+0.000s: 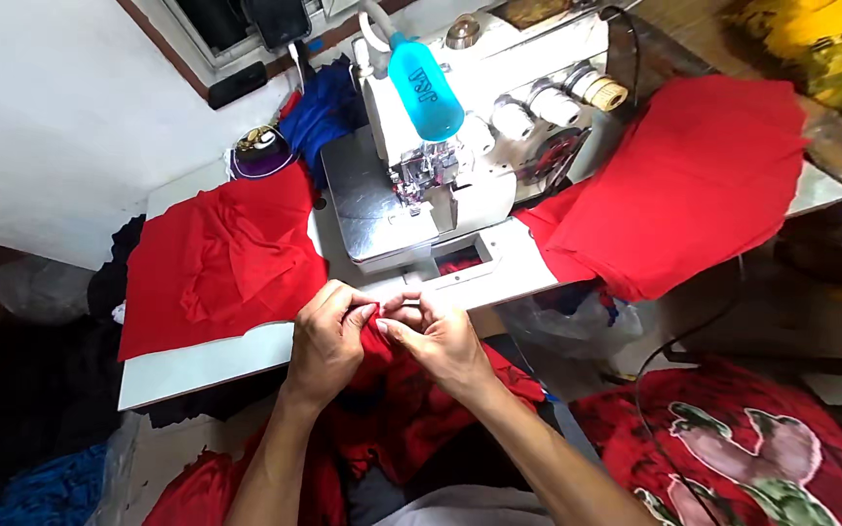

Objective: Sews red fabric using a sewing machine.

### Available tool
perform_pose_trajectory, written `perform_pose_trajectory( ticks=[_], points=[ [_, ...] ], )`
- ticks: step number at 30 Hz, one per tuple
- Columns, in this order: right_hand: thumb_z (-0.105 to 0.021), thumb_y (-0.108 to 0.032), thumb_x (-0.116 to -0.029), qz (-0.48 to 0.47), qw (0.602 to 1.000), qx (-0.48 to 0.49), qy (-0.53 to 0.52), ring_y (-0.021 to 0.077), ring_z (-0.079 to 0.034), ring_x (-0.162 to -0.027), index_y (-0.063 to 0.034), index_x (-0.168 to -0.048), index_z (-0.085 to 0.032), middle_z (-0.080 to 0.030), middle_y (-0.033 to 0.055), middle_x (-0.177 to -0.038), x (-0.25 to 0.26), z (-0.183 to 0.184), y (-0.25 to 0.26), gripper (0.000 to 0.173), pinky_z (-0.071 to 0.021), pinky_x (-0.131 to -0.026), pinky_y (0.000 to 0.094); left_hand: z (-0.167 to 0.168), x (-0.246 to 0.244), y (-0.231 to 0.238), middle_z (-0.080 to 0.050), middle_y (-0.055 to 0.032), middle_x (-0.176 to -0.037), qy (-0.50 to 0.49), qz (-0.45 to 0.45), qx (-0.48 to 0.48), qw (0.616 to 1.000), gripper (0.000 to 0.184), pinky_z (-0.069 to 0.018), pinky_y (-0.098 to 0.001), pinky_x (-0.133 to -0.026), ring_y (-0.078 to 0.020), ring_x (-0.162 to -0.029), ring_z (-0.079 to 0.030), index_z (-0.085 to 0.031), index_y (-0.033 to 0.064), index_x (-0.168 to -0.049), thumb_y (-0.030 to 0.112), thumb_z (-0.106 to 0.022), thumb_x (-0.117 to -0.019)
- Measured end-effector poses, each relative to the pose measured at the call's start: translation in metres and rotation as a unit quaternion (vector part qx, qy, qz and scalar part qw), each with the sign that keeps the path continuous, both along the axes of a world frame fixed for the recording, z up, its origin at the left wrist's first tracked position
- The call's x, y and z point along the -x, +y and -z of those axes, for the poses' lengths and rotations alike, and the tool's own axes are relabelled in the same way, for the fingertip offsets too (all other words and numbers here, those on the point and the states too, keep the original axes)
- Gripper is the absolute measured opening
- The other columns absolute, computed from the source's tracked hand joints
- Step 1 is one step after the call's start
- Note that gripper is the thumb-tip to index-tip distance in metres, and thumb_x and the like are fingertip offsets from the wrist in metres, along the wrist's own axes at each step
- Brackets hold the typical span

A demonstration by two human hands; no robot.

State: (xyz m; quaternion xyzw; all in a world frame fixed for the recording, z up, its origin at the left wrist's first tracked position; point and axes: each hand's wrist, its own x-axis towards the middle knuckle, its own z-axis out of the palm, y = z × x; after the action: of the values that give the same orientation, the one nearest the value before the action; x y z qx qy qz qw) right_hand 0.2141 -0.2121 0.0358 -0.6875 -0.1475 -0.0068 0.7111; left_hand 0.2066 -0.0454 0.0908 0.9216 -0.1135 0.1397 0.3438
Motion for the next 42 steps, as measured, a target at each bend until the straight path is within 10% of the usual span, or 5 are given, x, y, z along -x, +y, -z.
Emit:
perform_pose_trajectory(
  ticks=[10,19,23,38,42],
  points=[
    [-0.076,-0.024,-0.0918,0.05,0.986,0.074,-0.143,0.0027,-0.07,-0.094,-0.0092,-0.091,-0.078,-0.075,-0.0006,-0.101,0.021,0.008,0.0,0.015,-0.0598,-0.082,0.0193,-0.036,0.006,0.024,-0.069,0.0019,-0.101,-0.077,-0.113,0.032,0.99,0.013,-0.0545,-0.0182,-0.077,-0.0021,-0.09,-0.065,-0.07,0.009,-0.106,0.016,-0.059,-0.1026],
    [-0.085,-0.022,-0.0782,0.144,0.982,0.057,-0.111,-0.0003,-0.065,-0.074,-0.0134,-0.068,-0.064,-0.071,-0.0049,-0.085,0.03,0.002,0.003,0.025,-0.0556,-0.063,0.0162,-0.022,0.018,0.024,-0.068,0.0014,-0.106,-0.09,-0.123,0.11,0.982,0.011,-0.0563,-0.0188,-0.081,-0.0044,-0.099,-0.065,-0.071,0.008,-0.104,0.012,-0.061,-0.1002],
    [-0.087,-0.025,-0.0765,0.154,0.987,0.041,-0.019,0.0004,-0.067,-0.07,-0.0168,-0.087,-0.069,-0.072,-0.009,-0.081,0.033,-0.002,-0.001,0.022,-0.0583,-0.062,0.0186,-0.018,0.021,0.022,-0.071,0.0022,-0.108,-0.11,-0.087,0.136,0.981,0.01,-0.0585,-0.0225,-0.086,-0.006,-0.101,-0.068,-0.07,0.0085,-0.105,0.01,-0.061,-0.0999],
    [-0.079,-0.023,-0.0901,0.095,0.961,-0.053,0.255,0.0096,-0.065,-0.066,-0.0122,-0.087,-0.077,-0.07,0.0007,-0.072,-0.032,0.008,-0.027,0.012,-0.0545,-0.062,0.0277,0.014,-0.103,-0.026,-0.07,-0.0085,-0.093,-0.204,-0.081,-0.181,0.959,0.017,-0.0521,-0.0418,-0.083,-0.0251,-0.09,-0.066,-0.074,0.0071,-0.094,0.022,-0.068,-0.0978],
    [-0.075,-0.019,-0.0903,0.069,0.946,-0.116,0.294,0.0092,-0.064,-0.069,-0.0086,-0.085,-0.073,-0.068,0.0028,-0.074,-0.023,-0.001,-0.054,0.012,-0.0528,-0.064,0.0257,0.027,-0.065,-0.054,-0.07,-0.0127,-0.118,-0.173,-0.058,-0.195,0.964,0.03,-0.0513,-0.0456,-0.095,-0.0293,-0.112,-0.064,-0.075,0.0085,-0.119,0.025,-0.057,-0.1024]
  ],
)
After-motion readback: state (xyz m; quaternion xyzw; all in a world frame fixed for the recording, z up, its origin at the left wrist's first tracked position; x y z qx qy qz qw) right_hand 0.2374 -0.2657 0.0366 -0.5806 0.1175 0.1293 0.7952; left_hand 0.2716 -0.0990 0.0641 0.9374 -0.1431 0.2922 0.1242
